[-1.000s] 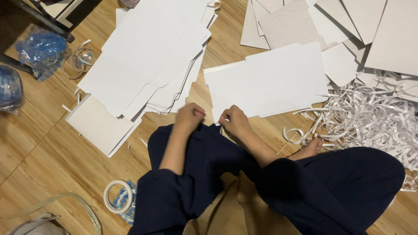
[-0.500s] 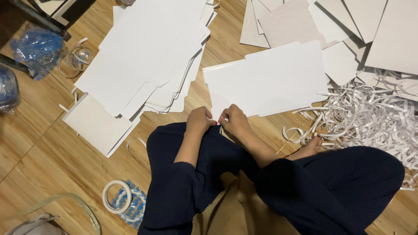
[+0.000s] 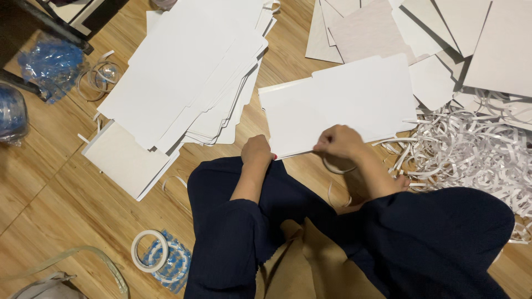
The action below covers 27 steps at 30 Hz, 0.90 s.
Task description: The person sits on the floor and assembles white paper boxes by applying adhesive tape to the edges and folding the flaps. They handle stacks of flat paper sheets, tape rolls, and finished boxes, working methodically to construct the items.
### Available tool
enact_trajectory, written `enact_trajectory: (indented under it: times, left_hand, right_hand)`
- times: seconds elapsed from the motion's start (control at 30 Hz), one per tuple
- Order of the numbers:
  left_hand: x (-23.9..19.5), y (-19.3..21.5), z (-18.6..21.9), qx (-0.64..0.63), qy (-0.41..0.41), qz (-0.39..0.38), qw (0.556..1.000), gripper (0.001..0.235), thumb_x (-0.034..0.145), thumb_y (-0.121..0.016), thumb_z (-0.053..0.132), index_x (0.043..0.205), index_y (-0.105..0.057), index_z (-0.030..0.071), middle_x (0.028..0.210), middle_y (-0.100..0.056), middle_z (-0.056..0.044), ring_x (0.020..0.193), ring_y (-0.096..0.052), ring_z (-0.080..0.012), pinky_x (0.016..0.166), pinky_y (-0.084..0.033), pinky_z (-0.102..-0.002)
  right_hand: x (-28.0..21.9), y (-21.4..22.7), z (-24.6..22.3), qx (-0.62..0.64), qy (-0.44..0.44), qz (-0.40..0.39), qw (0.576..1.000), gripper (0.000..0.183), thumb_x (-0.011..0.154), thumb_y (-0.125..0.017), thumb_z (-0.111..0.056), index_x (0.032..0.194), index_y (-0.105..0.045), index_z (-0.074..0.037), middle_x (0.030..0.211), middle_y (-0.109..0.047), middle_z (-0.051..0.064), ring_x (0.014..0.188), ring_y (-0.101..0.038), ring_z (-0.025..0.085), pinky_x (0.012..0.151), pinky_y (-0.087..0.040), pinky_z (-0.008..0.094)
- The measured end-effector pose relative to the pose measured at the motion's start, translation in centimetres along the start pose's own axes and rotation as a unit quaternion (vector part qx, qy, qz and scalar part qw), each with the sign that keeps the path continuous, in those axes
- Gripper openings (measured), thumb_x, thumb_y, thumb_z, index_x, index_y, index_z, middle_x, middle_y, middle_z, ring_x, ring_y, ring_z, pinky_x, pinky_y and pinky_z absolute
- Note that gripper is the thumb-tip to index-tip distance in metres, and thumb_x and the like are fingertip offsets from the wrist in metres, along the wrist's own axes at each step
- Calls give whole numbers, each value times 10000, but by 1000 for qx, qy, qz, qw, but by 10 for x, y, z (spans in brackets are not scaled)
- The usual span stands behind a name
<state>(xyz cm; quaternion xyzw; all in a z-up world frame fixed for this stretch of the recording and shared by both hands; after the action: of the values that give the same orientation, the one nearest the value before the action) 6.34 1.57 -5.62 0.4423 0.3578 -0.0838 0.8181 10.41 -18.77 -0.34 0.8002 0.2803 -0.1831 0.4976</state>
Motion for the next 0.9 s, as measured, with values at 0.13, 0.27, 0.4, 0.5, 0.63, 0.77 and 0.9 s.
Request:
enact_trajectory:
  times: [0.13,0.27,0.4,0.5,0.63,0.77,0.9]
  left_hand:
    - [-3,2,2,-8,-4,3,1000,307,649,-766,149,875,-612,10,814,-624,-172,915,-608,-380,798,-475,-505]
    - [-6,2,3,-16,4,2,1000,278,659,-758,137,864,-613,19,806,-624,-162,908,-610,-370,791,-477,-505]
    - [-6,3,3,-27,-1,1,1000,258,661,-755,120,842,-607,13,798,-616,-166,904,-605,-373,786,-480,-505]
    - [-8,4,4,-35,-1,4,999,235,663,-752,109,823,-605,16,795,-617,-163,900,-609,-376,782,-481,-499]
    - [-7,3,3,-24,9,2,1000,225,663,-752,114,814,-606,33,778,-619,-142,888,-616,-357,778,-484,-491]
    - [-7,4,3,-25,8,8,1000,228,653,-759,116,800,-605,33,758,-619,-149,862,-622,-356,754,-494,-488]
    - [-4,0,1,-25,7,11,1000,225,656,-756,118,799,-603,35,752,-617,-147,853,-623,-358,748,-498,-489]
  right_hand:
    - [-1,10,26,21,-28,8,999,199,682,-690,-324,767,-709,-146,724,-668,87,805,-639,322,732,-465,385]
    - [10,-3,52,97,-37,24,994,183,629,-736,-228,763,-700,-108,618,-613,51,686,-614,245,660,-453,338]
    - [22,-14,69,125,-45,32,991,180,599,-740,-208,722,-699,-82,599,-600,66,664,-602,241,623,-456,331]
    - [24,-14,70,115,-64,43,990,173,560,-741,-234,675,-696,-112,573,-599,51,638,-606,227,592,-464,325]
    - [25,-16,68,101,-81,53,990,143,571,-720,-219,668,-697,-116,570,-607,55,613,-607,225,566,-462,316]
    - [18,-10,56,88,-85,68,990,103,605,-669,-151,674,-685,-76,589,-613,108,632,-613,271,577,-473,343]
    - [15,-7,47,67,-84,85,991,87,639,-622,-106,672,-674,-45,602,-617,155,655,-624,322,584,-484,385]
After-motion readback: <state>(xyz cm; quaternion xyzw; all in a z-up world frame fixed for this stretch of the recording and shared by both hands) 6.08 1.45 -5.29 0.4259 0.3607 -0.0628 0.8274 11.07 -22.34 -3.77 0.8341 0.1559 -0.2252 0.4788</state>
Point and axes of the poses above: each hand's wrist, its own x-axis towards the middle knuckle, its own y-axis out of the back of the hand, z = x × y, the point moved 8 cm from there along x, towards the middle knuckle
